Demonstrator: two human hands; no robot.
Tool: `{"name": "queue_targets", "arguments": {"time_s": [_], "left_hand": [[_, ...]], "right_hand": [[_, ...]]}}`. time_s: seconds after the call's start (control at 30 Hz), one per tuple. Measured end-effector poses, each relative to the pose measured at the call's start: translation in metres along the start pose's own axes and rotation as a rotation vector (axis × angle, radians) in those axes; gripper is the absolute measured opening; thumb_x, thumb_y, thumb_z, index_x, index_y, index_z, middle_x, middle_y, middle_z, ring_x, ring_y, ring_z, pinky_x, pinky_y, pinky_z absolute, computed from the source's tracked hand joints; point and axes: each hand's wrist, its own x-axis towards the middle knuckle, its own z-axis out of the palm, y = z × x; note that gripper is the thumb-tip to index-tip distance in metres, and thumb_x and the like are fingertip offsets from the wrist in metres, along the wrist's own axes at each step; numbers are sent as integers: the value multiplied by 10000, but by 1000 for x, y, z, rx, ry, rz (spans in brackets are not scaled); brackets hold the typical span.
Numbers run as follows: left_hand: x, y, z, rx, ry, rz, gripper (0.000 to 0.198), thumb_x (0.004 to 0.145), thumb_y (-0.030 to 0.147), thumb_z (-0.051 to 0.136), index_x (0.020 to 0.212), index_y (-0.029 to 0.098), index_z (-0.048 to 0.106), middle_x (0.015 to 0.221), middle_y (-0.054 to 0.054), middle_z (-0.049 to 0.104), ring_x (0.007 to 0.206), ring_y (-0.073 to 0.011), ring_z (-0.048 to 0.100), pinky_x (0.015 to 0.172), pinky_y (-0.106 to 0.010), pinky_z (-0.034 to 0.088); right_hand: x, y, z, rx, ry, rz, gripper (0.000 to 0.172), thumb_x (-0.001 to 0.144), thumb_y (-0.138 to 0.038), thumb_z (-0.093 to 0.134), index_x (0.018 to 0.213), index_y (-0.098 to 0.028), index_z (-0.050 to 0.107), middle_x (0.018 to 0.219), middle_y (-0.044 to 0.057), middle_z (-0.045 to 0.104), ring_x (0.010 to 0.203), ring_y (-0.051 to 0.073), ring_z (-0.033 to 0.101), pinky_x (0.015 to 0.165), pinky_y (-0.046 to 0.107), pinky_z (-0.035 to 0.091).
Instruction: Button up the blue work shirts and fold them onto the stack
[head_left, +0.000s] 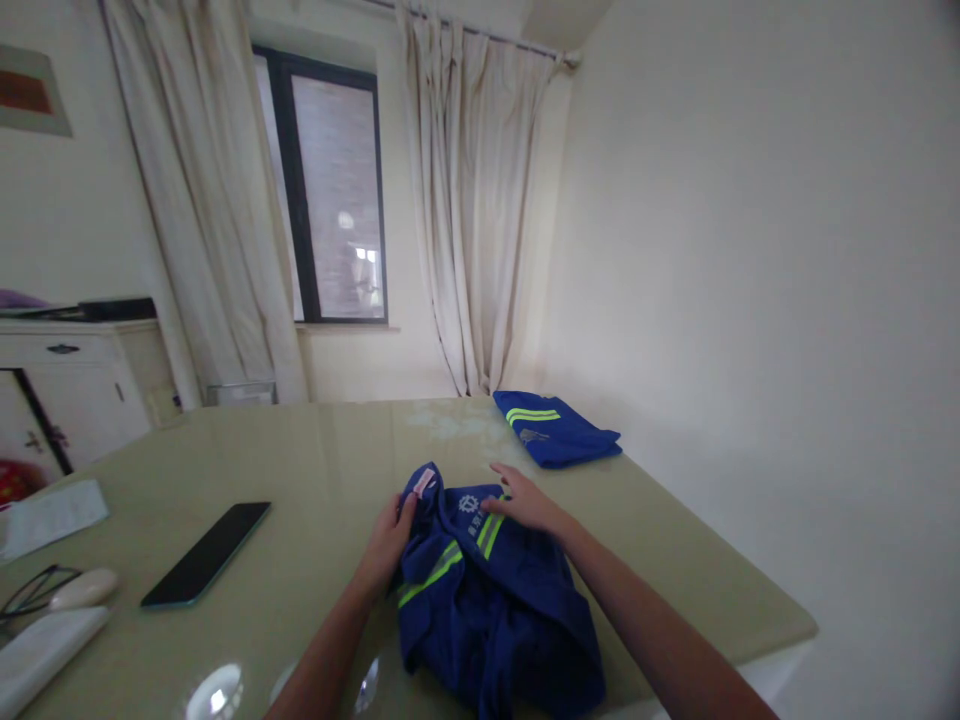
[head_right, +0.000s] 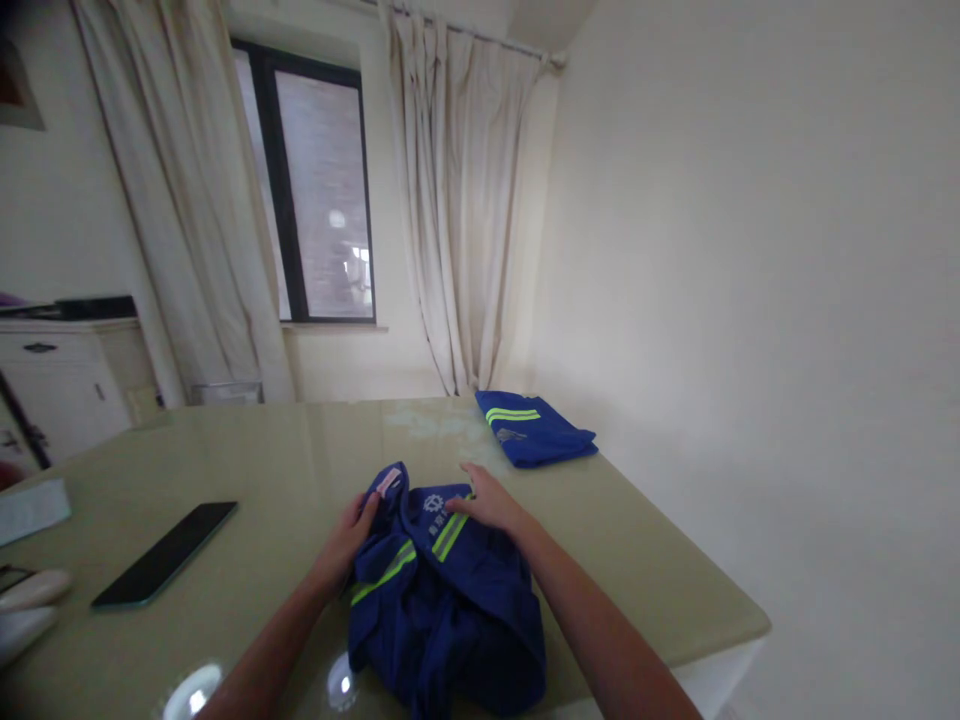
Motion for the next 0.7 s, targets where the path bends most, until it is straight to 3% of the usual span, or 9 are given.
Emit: {"name": "queue_targets", "arguments": {"time_s": [0.1,0.17,0.27,0.33,0.4,0.47,0.53,0.63,0.7], "left_hand": [[-20,7,-10,-102,-108,-64,643,836,640,683,1310,215,592,1274,-140,718,1154,-317,698,1014,-458,559],[-39,11,-26,-115,-207,-88,755,798,595,742,1437,284,487,1355,-113,681,1218,-335,663,1053,-484,537],[-65,10,-53,54,-367,-40,945,688,533,839,1509,462,376,1458,13,613,1370,-328,537,1149,-432,456],[-76,5,-62,151,-474,-35,1025,652,493,858,1513,560,305,1470,83,594,1382,-325,523,1127,-415,474],[-78,3,-65,175,-527,-29,1003,660,453,842,1505,572,314,1425,85,633,1309,-346,592,1058,-441,530],[-74,11,-66,184,-482,31,858,676,417,819,1450,516,460,1317,53,708,1187,-350,673,984,-447,573],[-65,32,-68,236,-351,137,628,692,399,804,1298,392,641,1157,9,772,1039,-332,725,909,-431,601],[-54,88,-70,388,-93,305,365,728,446,772,1008,216,725,823,-21,776,733,-252,726,642,-333,603],[-53,131,-64,444,79,448,311,745,461,756,894,195,693,620,28,681,526,-163,631,466,-237,502]], "right_hand": [[5,18,16,-148,-159,-42,774,584,-409,886,1288,-179,659,1323,145,670,1189,317,630,1005,417,484],[3,21,19,-206,-184,-69,601,603,-357,873,1159,-191,716,1169,103,736,1082,303,667,945,393,499],[1,17,13,-233,-161,-102,279,683,-275,802,940,-198,728,956,54,746,934,268,673,849,346,489],[1,12,6,-248,-127,-131,180,758,-255,735,927,-207,692,949,44,725,930,248,650,842,325,460],[2,4,-5,-267,-59,-152,133,853,-272,646,976,-221,648,970,39,703,936,232,633,840,314,436],[3,-7,-22,-297,57,-167,115,927,-306,558,1008,-237,603,945,29,684,897,225,630,808,306,424],[3,-22,-45,-313,207,-218,111,954,-335,519,1000,-247,569,909,19,665,853,224,629,774,304,416],[-2,-56,-88,-284,428,-340,115,958,-358,521,978,-247,543,880,10,639,802,216,612,754,313,420],[-9,-86,-117,-262,536,-385,137,960,-381,545,970,-244,539,796,-17,600,699,188,566,700,304,418]]}}
